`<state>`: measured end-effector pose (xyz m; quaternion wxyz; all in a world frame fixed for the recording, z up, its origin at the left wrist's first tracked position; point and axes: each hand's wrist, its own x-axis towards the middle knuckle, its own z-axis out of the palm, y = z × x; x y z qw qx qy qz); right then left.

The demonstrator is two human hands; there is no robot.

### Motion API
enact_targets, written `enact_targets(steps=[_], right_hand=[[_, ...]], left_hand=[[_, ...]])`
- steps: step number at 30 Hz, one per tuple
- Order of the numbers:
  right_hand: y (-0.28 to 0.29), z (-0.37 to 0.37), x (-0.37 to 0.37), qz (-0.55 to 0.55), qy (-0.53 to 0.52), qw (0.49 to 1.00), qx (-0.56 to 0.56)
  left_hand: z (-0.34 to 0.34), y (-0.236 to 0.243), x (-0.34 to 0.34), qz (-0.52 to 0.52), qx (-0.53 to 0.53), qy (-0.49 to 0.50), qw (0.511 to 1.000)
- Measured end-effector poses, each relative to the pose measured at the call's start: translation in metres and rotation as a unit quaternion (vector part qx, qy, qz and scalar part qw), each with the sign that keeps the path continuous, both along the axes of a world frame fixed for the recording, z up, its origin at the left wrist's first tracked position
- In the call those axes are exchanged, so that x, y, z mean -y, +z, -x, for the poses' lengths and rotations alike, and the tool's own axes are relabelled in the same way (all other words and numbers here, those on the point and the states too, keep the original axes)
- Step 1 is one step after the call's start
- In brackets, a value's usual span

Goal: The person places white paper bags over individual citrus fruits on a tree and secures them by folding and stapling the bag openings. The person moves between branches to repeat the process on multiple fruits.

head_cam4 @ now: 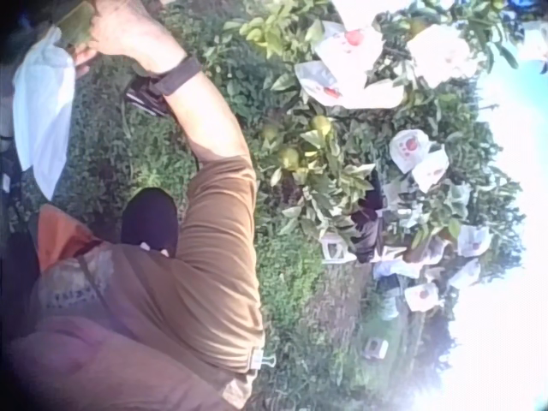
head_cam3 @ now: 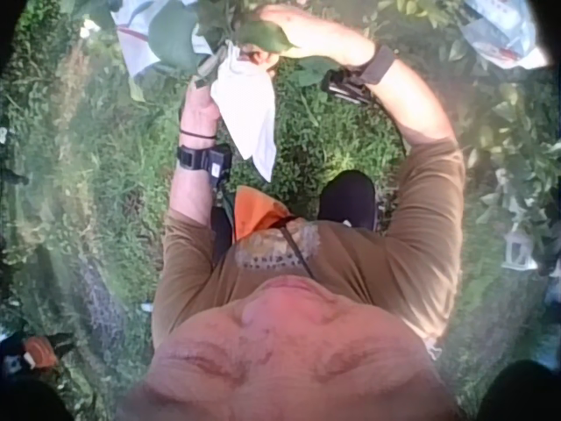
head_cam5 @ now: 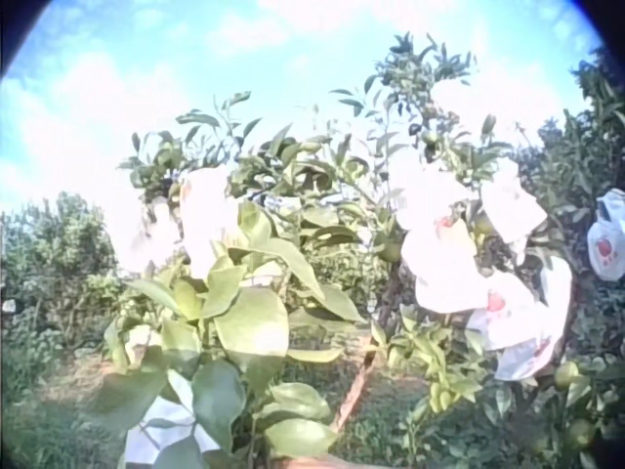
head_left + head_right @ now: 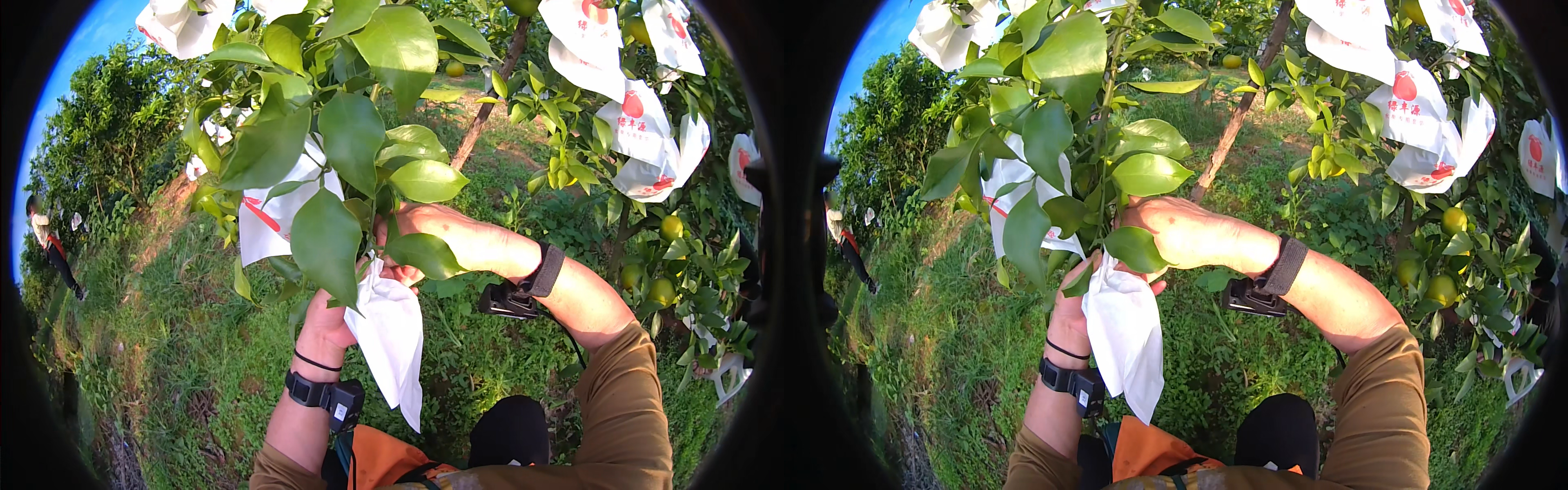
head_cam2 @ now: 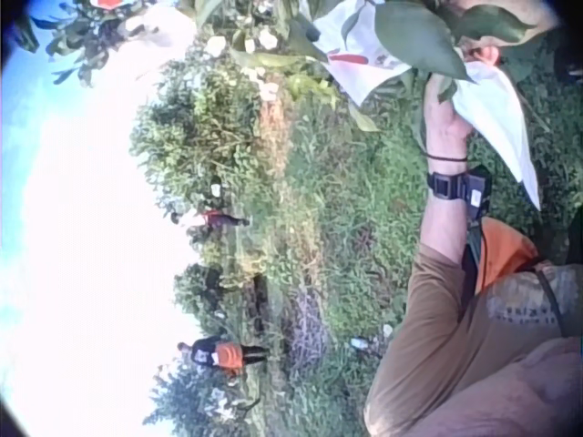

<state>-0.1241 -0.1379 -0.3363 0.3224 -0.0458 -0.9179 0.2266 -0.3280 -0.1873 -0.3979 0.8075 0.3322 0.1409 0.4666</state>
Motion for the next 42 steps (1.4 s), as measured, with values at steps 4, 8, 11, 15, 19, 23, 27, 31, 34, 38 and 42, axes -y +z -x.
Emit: enact_targets(steps=[4, 8, 11, 15, 19, 23, 27, 31, 34, 38, 42], right_hand=[[-0.001, -0.002, 0.001, -0.147, -0.072, 0.986, -0.013], [0.001, -0.004, 0.006, -0.172, -0.089, 0.981, 0.026], [0.004, -0.006, 0.013, -0.071, -0.123, 0.989, 0.037], [0.006, -0.015, 0.015, 0.068, -0.141, 0.987, 0.046], [-0.004, -0.015, 0.004, 0.135, -0.136, 0.981, 0.020], [-0.016, -0.010, -0.007, 0.252, -0.101, 0.962, -0.018], [-0.015, -0.009, -0.005, 0.340, -0.110, 0.933, -0.038], [-0.008, -0.006, 0.001, 0.296, -0.138, 0.945, -0.035], [-0.005, -0.005, 0.008, 0.249, -0.132, 0.959, -0.040], [-0.004, -0.005, 0.013, 0.195, -0.184, 0.963, -0.015], [-0.007, -0.006, 0.012, 0.248, -0.158, 0.956, -0.018]], left_hand=[[-0.003, 0.004, 0.002, -0.077, -0.086, 0.013, 0.993], [-0.004, 0.008, 0.007, -0.076, -0.059, 0.020, 0.995], [-0.006, 0.007, 0.005, -0.079, -0.093, 0.070, 0.990], [-0.016, 0.002, 0.003, -0.090, -0.134, 0.131, 0.978], [-0.027, 0.000, 0.008, -0.093, -0.148, 0.197, 0.965], [-0.033, 0.001, 0.011, -0.134, -0.153, 0.209, 0.957], [-0.039, -0.003, 0.008, -0.138, -0.116, 0.275, 0.944], [-0.042, -0.011, 0.005, -0.137, -0.101, 0.337, 0.926], [-0.043, -0.018, 0.000, -0.129, -0.091, 0.393, 0.906], [-0.044, -0.025, -0.010, -0.116, -0.113, 0.422, 0.892], [-0.046, -0.027, -0.006, -0.148, -0.142, 0.433, 0.878]])
